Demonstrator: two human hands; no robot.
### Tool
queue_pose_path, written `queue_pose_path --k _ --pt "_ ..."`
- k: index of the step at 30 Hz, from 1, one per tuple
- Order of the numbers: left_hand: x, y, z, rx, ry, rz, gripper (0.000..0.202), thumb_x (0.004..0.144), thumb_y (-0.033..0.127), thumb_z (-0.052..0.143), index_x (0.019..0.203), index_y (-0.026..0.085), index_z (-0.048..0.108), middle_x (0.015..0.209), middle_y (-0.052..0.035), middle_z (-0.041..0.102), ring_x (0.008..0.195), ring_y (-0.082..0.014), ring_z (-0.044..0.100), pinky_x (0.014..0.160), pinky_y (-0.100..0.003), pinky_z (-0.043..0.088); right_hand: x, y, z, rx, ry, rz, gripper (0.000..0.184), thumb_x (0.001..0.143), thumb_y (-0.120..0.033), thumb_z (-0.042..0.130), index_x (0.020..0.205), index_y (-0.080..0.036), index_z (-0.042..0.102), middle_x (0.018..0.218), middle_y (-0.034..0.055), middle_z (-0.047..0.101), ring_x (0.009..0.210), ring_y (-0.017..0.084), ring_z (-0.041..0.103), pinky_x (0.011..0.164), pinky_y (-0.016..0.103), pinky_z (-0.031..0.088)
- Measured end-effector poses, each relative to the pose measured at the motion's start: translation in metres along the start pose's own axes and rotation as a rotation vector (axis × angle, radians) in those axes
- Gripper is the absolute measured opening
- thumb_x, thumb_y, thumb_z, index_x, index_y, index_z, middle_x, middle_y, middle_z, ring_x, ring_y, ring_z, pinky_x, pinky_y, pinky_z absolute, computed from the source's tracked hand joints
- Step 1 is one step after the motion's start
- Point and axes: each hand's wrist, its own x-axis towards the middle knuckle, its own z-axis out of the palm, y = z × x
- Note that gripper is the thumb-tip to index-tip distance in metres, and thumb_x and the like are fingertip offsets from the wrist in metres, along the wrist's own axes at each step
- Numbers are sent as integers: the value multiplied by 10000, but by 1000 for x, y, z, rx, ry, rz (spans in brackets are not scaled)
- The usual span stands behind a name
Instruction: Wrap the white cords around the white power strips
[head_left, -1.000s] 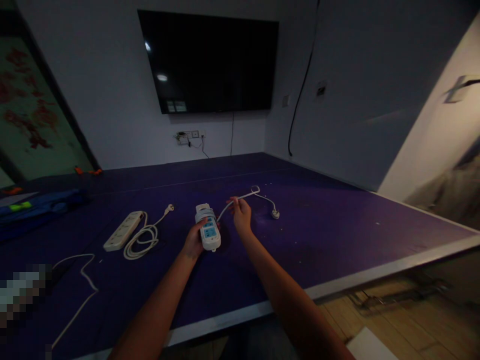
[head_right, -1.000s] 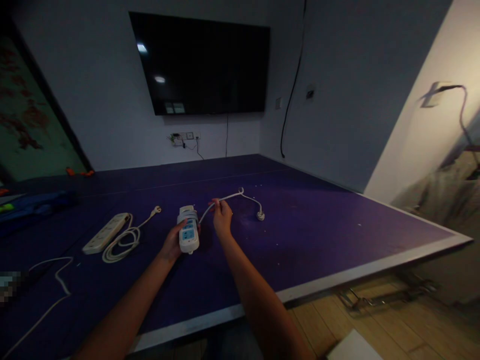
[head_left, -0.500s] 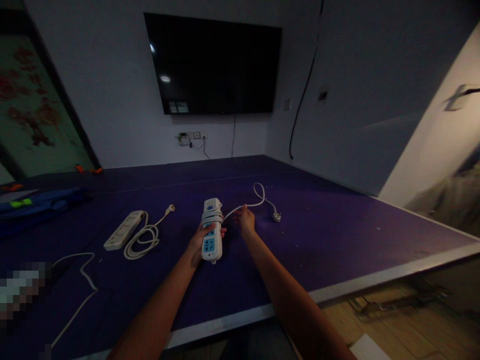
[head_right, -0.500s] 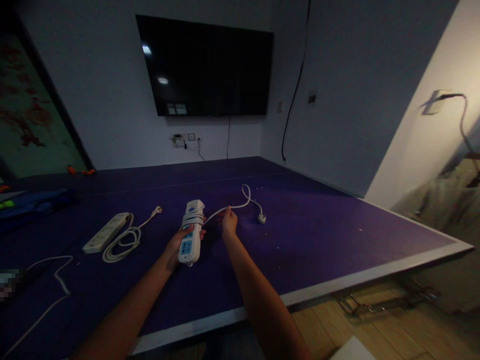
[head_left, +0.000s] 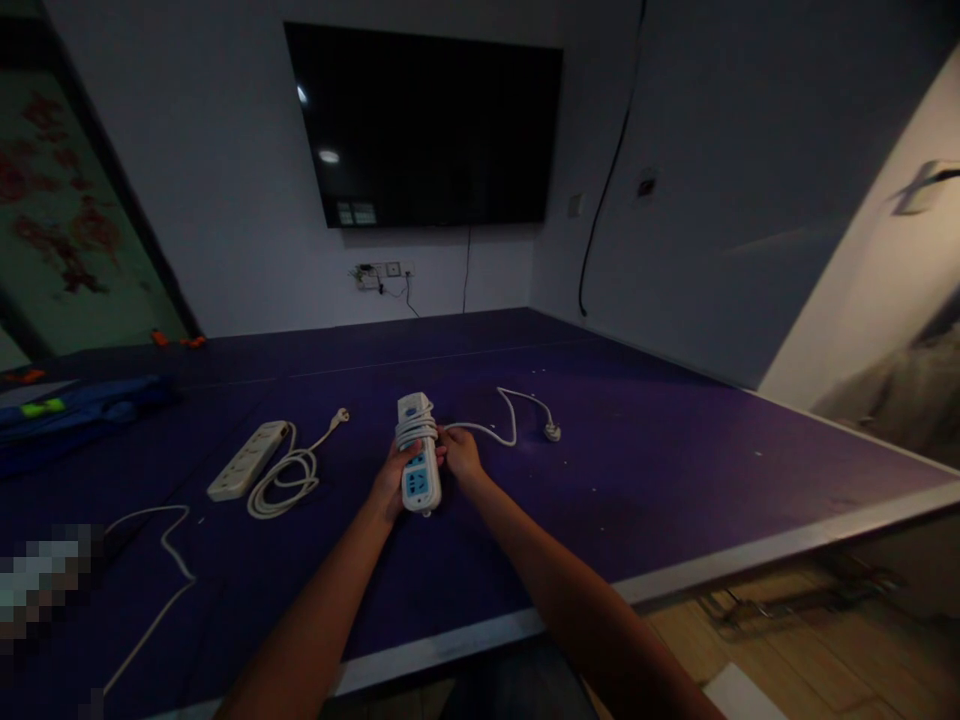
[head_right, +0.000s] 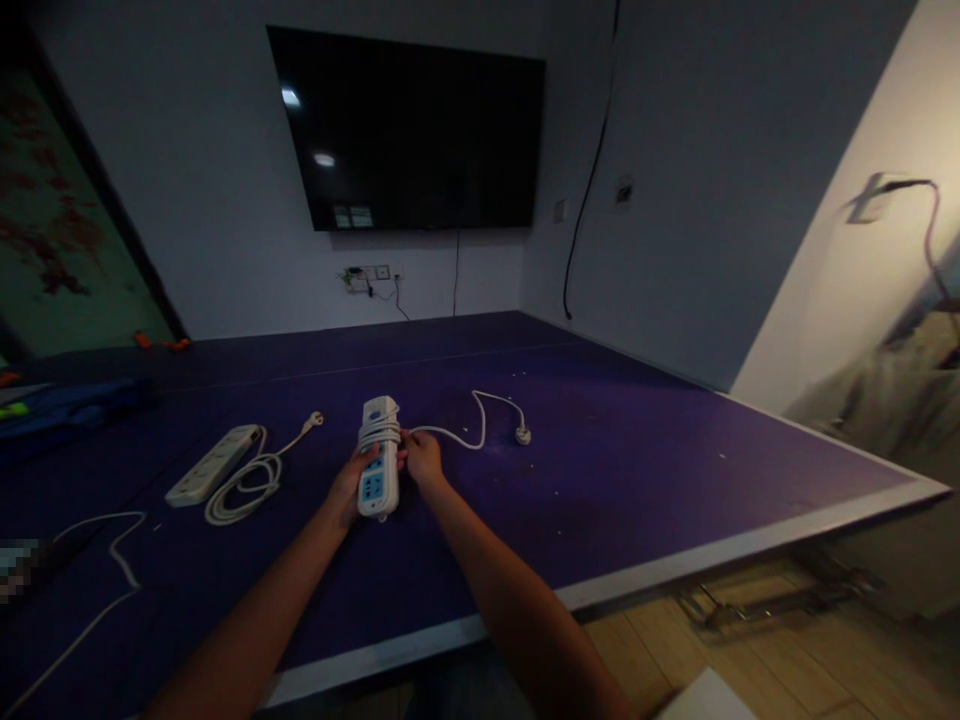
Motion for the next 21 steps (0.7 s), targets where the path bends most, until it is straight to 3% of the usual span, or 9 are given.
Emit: queue_pose_path --k 5,8,12,21 --pt "2 -1 0 7 0 65 567 697 168 718 1225 187 514 930 -75 709 759 -218 694 663 -293 562 7 2 -7 -49 50 -27 290 765 -431 519 665 -174 607 462 -28 534 385 116 475 401 223 372" --pt "4 -2 -4 13 -5 101 559 680 200 739 1199 213 532 878 -33 703 681 -176 677 615 -251 546 12 2 -13 -146 107 -103 302 776 -432 513 760 -171 664 537 -14 590 462 127 519 465 229 402" --pt "6 -3 -7 29 4 29 451 701 252 726 1119 191 569 708 -1 653 526 -134 616 509 -229 515 13 -5 -19 -147 170 -213 327 781 -445 512 788 -166 683 609 12 634 502 123 520 530 237 407" --pt "2 1 -7 126 33 -102 462 715 273 714 1109 174 496 680 -21 649 536 -169 646 518 -270 535 10 -23 -21 -51 166 -290 417 779 -529 514 811 -145 673 620 24 636 490 111 492 498 229 361"
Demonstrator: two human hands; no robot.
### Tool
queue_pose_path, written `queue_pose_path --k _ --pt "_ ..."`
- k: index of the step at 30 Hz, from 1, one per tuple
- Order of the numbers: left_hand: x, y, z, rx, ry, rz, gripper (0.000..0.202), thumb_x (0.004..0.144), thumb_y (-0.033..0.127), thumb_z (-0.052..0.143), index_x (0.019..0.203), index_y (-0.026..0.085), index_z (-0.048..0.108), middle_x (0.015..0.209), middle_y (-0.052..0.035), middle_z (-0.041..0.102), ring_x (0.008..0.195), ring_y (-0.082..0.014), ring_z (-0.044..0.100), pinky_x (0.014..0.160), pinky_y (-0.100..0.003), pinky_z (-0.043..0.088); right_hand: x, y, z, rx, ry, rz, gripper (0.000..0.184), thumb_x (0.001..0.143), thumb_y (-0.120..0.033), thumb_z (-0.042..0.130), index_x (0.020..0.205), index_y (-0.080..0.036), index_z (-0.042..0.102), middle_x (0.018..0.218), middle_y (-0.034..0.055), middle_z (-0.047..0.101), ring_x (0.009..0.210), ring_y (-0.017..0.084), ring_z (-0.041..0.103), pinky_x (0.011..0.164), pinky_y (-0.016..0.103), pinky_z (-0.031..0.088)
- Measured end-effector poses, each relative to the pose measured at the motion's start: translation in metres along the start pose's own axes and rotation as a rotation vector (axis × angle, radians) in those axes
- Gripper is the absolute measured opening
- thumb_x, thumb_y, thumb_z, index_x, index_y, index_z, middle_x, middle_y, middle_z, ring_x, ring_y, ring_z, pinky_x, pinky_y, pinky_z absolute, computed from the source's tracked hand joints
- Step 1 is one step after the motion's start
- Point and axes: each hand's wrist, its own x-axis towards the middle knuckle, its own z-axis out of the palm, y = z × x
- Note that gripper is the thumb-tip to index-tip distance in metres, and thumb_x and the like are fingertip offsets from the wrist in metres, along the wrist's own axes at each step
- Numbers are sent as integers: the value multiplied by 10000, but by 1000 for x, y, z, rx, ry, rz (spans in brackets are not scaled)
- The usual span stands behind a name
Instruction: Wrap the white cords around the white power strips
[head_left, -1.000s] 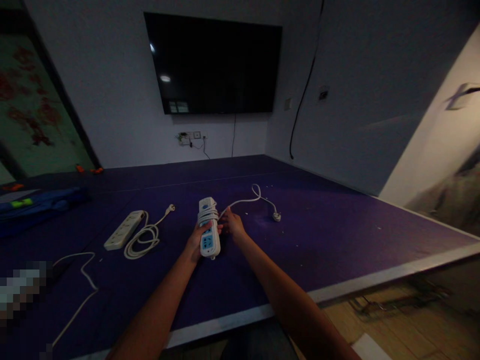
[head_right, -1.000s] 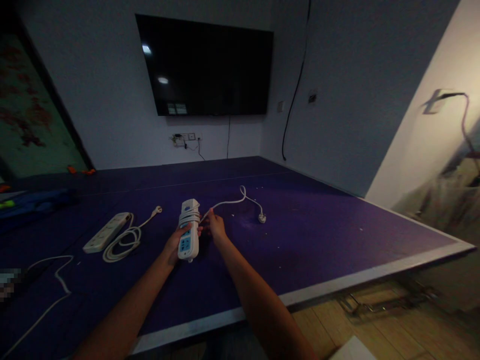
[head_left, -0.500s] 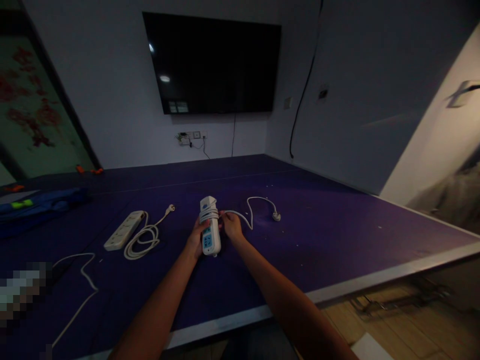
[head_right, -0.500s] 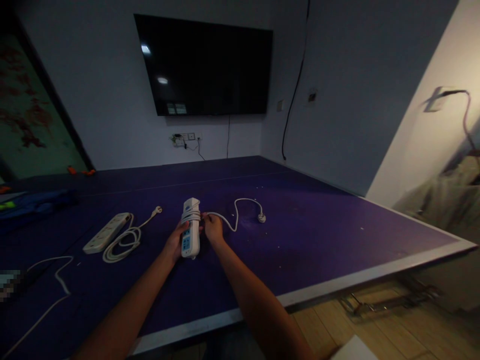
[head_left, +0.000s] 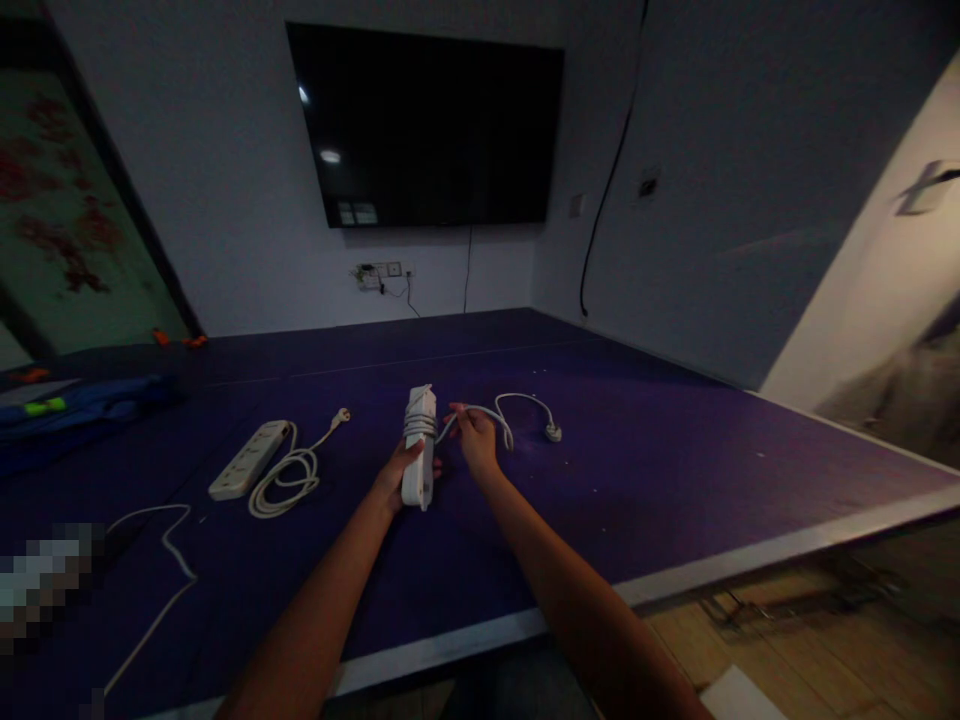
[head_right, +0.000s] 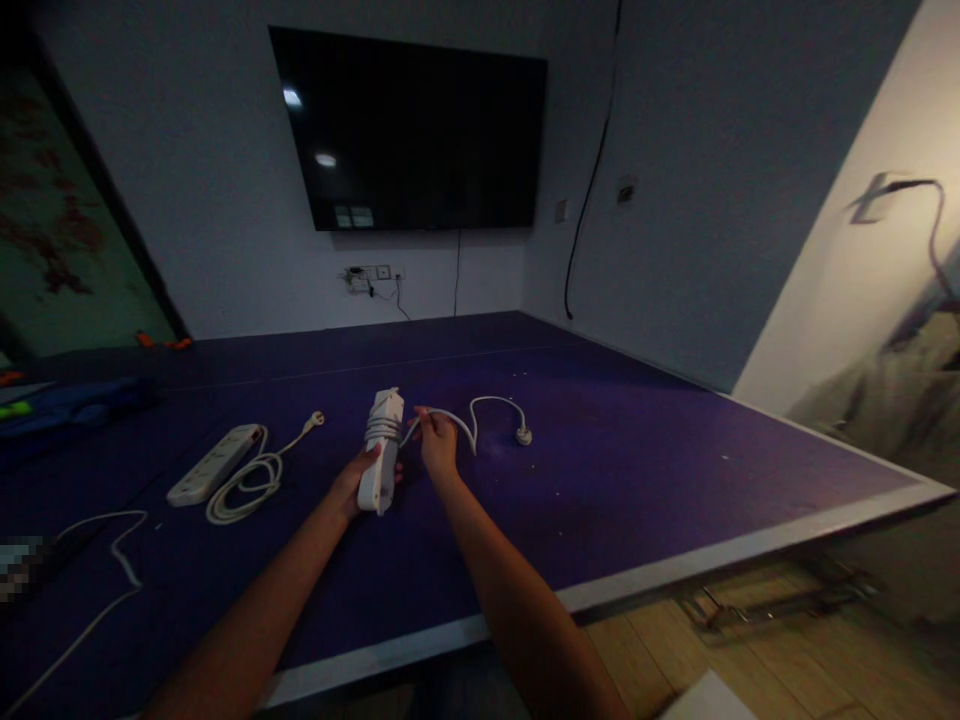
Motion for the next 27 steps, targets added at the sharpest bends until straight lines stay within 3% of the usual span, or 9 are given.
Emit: queue_pose_path --k 6,12,17,22,27 --pt "-4 0 4 -8 2 -14 444 698 168 675 1107 128 507 706 -78 687 613 -222 677 556 -302 535 3 -13 -6 117 106 -5 433 775 -526 518 893 -130 649 668 25 642 472 93 458 458 217 333" --pt "-5 0 11 -113 -60 -21 465 727 189 614 1174 100 525 838 -131 714 737 -253 694 665 -356 549 8 -16 -15 182 237 11 460 785 -524 500 981 -124 618 701 16 621 485 78 438 465 208 349" --pt "-8 -2 12 -154 -88 26 530 702 182 561 1219 76 525 906 -147 715 801 -265 692 687 -358 551 11 -11 -15 163 240 17 468 774 -524 509 987 -123 626 731 23 643 470 75 432 452 211 342" --pt "-9 -1 7 -170 -127 78 613 656 159 531 1265 84 510 961 -137 711 827 -270 690 724 -371 549 6 -4 -12 147 253 200 516 783 -571 463 1002 -132 625 706 28 669 427 81 454 401 209 321" --pt "-7 -1 7 -180 -64 53 586 655 173 531 1230 64 531 904 -147 716 791 -281 693 699 -389 551 -4 4 -1 95 99 308 402 745 -540 565 814 -151 638 641 27 663 396 78 483 356 190 316"
